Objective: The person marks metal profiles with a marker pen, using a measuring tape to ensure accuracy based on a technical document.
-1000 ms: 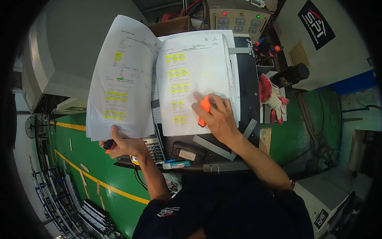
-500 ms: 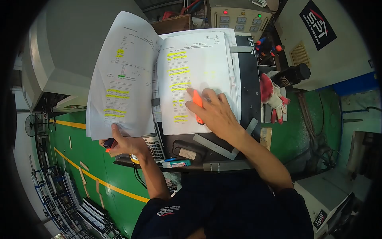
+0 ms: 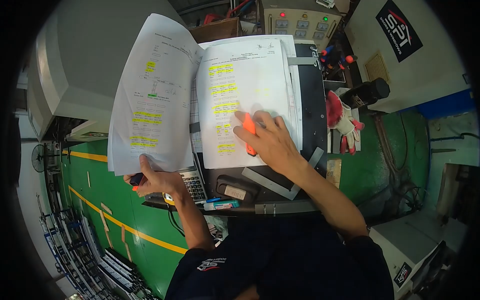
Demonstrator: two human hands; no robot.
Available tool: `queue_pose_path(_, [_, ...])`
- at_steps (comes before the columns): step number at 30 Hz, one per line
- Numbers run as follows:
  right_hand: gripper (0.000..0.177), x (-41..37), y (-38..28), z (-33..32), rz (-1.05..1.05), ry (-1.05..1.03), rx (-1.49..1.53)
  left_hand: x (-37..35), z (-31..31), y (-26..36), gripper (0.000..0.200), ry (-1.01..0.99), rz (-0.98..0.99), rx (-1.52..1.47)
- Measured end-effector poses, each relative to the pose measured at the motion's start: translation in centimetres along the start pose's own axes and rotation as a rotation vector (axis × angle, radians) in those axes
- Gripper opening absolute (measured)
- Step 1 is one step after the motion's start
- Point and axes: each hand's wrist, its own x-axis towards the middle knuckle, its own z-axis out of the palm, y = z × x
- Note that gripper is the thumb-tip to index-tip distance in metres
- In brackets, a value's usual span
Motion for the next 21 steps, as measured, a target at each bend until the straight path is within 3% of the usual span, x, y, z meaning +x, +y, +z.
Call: queue_pose_path(21, [0.026, -1.3, 1.4, 1.7, -0.087, 0.287, 0.159, 0.0, 0.0, 0.1, 0.037, -0.003, 0.038, -0.005])
